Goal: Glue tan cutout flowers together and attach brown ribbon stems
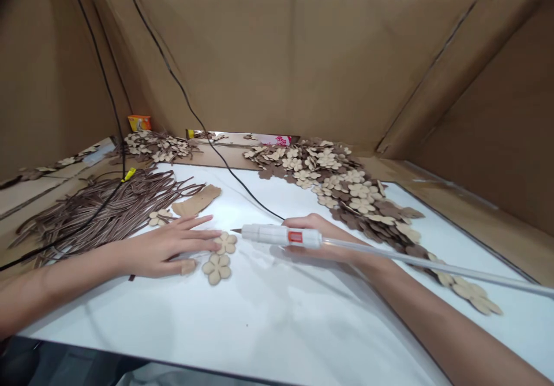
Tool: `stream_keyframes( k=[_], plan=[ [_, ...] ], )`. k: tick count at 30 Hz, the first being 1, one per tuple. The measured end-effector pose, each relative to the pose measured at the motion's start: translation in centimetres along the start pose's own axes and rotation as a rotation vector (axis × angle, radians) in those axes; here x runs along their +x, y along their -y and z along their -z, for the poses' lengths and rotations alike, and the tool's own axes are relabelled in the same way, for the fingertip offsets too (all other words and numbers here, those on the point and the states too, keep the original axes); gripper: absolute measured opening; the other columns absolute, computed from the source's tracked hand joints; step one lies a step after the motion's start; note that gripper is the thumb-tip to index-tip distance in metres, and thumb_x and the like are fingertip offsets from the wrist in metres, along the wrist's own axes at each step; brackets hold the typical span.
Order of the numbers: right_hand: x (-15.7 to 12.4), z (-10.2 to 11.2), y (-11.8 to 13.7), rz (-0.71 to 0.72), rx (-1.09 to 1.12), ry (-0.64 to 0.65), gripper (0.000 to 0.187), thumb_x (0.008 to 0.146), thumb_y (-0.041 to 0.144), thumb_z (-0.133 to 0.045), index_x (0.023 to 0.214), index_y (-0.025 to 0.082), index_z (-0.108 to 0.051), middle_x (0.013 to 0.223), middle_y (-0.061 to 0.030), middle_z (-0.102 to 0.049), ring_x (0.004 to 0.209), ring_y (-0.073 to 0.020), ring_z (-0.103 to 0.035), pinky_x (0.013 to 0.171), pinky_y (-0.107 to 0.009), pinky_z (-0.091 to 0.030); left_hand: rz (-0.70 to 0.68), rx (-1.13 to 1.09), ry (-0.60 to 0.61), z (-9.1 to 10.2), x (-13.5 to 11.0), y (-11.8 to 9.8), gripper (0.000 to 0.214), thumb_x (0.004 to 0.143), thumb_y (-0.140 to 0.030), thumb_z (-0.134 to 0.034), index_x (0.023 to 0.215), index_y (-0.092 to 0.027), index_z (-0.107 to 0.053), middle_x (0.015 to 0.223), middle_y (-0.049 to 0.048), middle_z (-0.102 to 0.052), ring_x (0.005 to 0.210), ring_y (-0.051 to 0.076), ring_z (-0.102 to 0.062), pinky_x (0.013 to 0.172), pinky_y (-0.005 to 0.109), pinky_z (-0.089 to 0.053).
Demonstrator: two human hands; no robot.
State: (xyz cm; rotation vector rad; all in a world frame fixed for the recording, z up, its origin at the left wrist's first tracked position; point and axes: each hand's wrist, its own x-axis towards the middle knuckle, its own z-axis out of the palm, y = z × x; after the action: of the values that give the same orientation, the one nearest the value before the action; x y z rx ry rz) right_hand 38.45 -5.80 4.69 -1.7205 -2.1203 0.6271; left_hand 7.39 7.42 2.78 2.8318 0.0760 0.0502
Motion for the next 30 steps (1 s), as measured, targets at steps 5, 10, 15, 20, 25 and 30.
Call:
stream_keyframes(
  k=[5,10,15,20,25,30],
  plan=[
    [0.3,-0.6,-1.0,0.026,0.031,0.132,0.024,0.071,0.039,-0.061,0.081,0.017,-0.061,0.069,0.0002,-0.059,0.058,-0.0131,-0.049,0.051,-0.021,-0.036,-0.011,-0.013,-0.007,0.0,-0.1,0.0,0.048,0.088,-0.031,-0.046,0.135,-0.030,-0.040,0.145,0.0015,-0.037,0.138,0.030,-0.017,0.110,0.048,-0.019],
    [0.6,-0.9,-1.1,0.004,-0.067,0.149,0.018,0.069,0.027,-0.060,0.086,0.021,-0.062,0.070,0.0015,-0.061,0.060,-0.0142,-0.053,0.056,-0.022,-0.039,-0.003,-0.008,0.007,-0.2,-0.1,0.2,0.051,0.087,-0.027,-0.048,0.137,-0.033,-0.038,0.147,-0.0017,-0.034,0.138,0.030,-0.017,0.111,0.048,-0.018],
    [0.5,-1.0,-0.8,0.014,-0.111,0.153,0.018,0.067,0.023,-0.057,0.085,0.021,-0.062,0.066,0.0013,-0.062,0.056,-0.0140,-0.051,0.054,-0.022,-0.038,0.003,0.003,0.031,-0.3,-0.1,0.2,0.052,0.087,-0.026,-0.047,0.137,-0.035,-0.037,0.147,-0.0030,-0.032,0.138,0.030,-0.018,0.111,0.049,-0.017],
    [0.4,-1.0,-0.7,-0.021,-0.136,0.143,0.019,0.066,0.024,-0.057,0.084,0.020,-0.062,0.064,0.0012,-0.061,0.054,-0.0140,-0.050,0.052,-0.022,-0.037,-0.003,-0.023,-0.002,-0.3,-0.1,0.2,0.049,0.088,-0.029,-0.047,0.136,-0.036,-0.039,0.145,-0.0028,-0.036,0.137,0.031,-0.021,0.110,0.048,-0.018],
    [0.3,-0.9,-0.2,-0.061,-0.128,0.173,0.016,0.067,0.021,-0.055,0.081,0.020,-0.061,0.062,0.0019,-0.060,0.054,-0.0139,-0.050,0.052,-0.022,-0.036,0.006,0.011,0.013,-0.4,-0.1,0.2,0.046,0.090,-0.033,-0.043,0.136,-0.034,-0.039,0.145,-0.0019,-0.036,0.137,0.030,-0.021,0.110,0.047,-0.018],
    [0.3,-0.8,0.1,-0.088,-0.147,0.190,0.013,0.068,0.021,-0.055,0.080,0.021,-0.059,0.063,0.0023,-0.058,0.054,-0.0134,-0.049,0.052,-0.022,-0.035,0.005,0.021,0.035,-0.4,-0.1,0.4,0.046,0.091,-0.035,-0.042,0.137,-0.034,-0.038,0.146,-0.0021,-0.034,0.137,0.030,-0.021,0.110,0.048,-0.018]
  ],
)
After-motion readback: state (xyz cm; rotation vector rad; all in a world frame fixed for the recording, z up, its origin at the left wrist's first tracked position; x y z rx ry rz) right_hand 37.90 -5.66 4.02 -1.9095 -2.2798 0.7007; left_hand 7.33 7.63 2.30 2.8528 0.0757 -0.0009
